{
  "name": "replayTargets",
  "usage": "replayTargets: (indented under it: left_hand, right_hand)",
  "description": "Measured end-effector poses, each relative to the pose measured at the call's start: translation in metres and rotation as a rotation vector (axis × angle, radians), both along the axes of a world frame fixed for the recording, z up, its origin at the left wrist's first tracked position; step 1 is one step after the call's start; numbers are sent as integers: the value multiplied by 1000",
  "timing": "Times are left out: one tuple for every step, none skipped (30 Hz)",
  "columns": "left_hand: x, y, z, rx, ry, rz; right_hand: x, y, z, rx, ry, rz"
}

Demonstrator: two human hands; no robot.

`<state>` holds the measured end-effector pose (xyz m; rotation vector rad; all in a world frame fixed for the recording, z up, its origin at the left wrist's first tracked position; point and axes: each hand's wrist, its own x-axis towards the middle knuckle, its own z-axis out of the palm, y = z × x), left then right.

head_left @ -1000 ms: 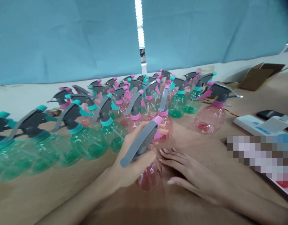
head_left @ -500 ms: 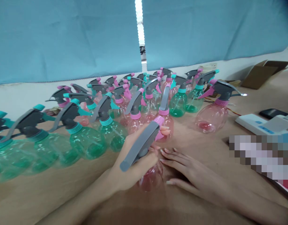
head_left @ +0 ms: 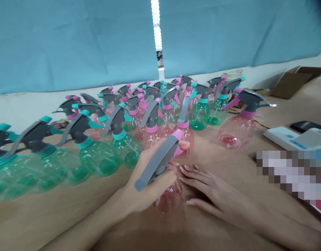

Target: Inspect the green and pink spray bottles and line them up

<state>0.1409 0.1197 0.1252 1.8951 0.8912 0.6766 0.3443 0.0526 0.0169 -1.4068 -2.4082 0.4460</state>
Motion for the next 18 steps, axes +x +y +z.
replayTargets:
  left_hand:
    - [0,0,0,14,6,-22]
    - [0,1,0,23,16,-35]
    - [-1,1,0,27,24,-36]
    - [-1,1,1,29,33,-35]
    - [-1,1,1,31,40,-34]
    - [-1,1,2,36,41,-36]
    - [-1,1,3,45,41,-35]
    - [0,1,3,58,47,-36]
    - [0,1,4,73,61,-34]
    - [1,1,3,91,80,-27]
    - [1,2,2,112,100,-19]
    - [1,2,0,135,119,-18]
    - [1,3,-4,158,132,-17]
    - [0,4,-8,180,140,-22]
    - [-1,6,-13,199,152,-35]
    - [-3,7,-18,217,168,-43]
    - [-4,9,-23,242,181,-53]
    - [-5,10,-26,265,196,-58]
  right_hand:
    - [0,0,1,-5,4,2]
    - [0,0,2,-11,8,4]
    - [0,0,3,-19,11,6]
    - [0,0,4,-26,10,6]
    - [0,1,4,-31,8,5]
    - [0,1,5,-35,1,4]
    - [0,1,5,-38,-7,4]
    - [0,2,5,-38,-17,6]
    - [0,2,5,-36,-25,9]
    - [0,2,5,-34,-31,12]
    - [-1,2,5,-34,-35,14]
    - [-1,2,5,-35,-36,14]
    - [-1,2,5,-38,-36,13]
    - [-1,2,5,-42,-36,11]
    - [-1,2,6,-47,-36,10]
    - [-1,1,6,-49,-35,9]
    - [0,1,7,-49,-32,8]
    - [0,1,8,-49,-27,8]
